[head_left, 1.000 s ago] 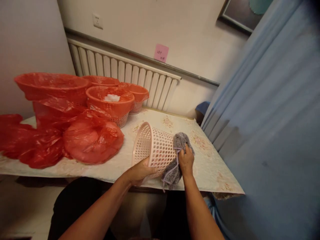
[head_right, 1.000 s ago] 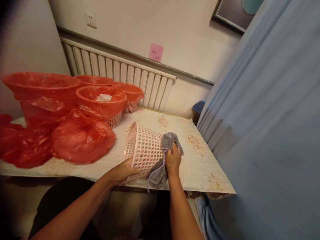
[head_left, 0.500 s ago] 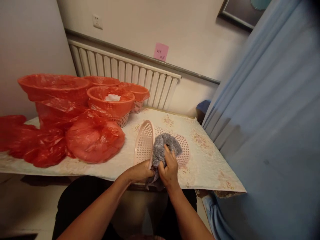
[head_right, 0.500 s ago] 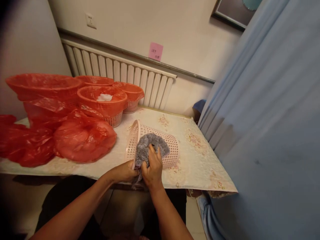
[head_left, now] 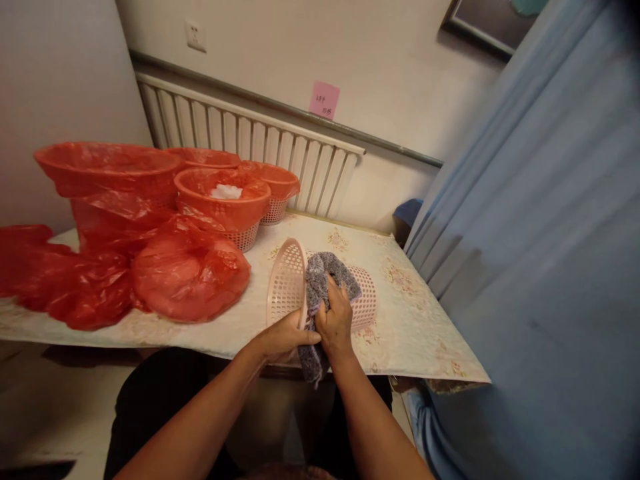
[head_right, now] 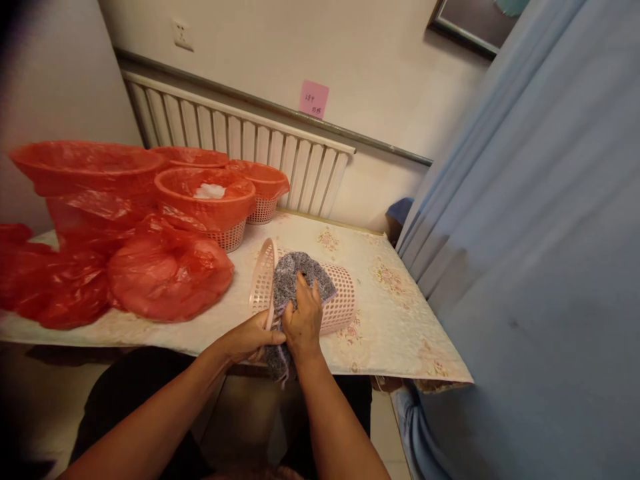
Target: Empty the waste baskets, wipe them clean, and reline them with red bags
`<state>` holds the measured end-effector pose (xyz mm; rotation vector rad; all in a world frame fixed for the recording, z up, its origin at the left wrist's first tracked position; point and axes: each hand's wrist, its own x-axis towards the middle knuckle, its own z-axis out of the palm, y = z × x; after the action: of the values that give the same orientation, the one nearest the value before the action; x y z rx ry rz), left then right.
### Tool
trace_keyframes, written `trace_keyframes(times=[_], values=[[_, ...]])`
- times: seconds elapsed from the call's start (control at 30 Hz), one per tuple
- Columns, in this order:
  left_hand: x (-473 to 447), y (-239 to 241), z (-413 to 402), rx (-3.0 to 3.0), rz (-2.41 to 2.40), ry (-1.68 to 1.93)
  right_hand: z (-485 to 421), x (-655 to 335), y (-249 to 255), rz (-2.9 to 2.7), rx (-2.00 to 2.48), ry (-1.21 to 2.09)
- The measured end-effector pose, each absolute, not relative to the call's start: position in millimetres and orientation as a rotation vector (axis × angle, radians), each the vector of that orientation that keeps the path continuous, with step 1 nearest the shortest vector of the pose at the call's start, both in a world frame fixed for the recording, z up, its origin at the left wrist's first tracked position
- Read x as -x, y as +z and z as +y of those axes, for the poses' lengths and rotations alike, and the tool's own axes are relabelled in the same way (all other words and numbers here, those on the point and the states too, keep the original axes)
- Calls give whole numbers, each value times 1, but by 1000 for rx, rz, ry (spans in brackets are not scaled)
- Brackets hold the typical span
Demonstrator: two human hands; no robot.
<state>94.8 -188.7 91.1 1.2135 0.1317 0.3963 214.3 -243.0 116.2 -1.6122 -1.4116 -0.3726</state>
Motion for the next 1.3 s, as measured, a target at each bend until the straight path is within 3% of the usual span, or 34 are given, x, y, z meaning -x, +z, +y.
trace_keyframes(times=[0.17, 0.4, 0.63, 0.83, 1.0, 1.17, 1.3], values=[[-101, 102, -194, -1075, 66, 387, -243, -240, 113, -1410, 1631, -365], [-97, 109, -194, -1122, -13, 407, -255, -344, 84, -791, 1927, -345], [-102, 107, -188, -1244, 34, 406, -281, -277, 50, -1048, 1769, -421], [-91, 92, -187, -1559, 199, 265, -263, -221, 98, -1520, 1505, -419], [-77, 87, -193, -1772, 62, 257, -240, -221, 137, -1480, 1562, -356], [-72, 98, -194, -1580, 169, 185, -241, -214, 133, -1446, 1610, -346], [-83, 111, -198, -1259, 248, 377, -249, -210, 126, -1462, 1611, -360]])
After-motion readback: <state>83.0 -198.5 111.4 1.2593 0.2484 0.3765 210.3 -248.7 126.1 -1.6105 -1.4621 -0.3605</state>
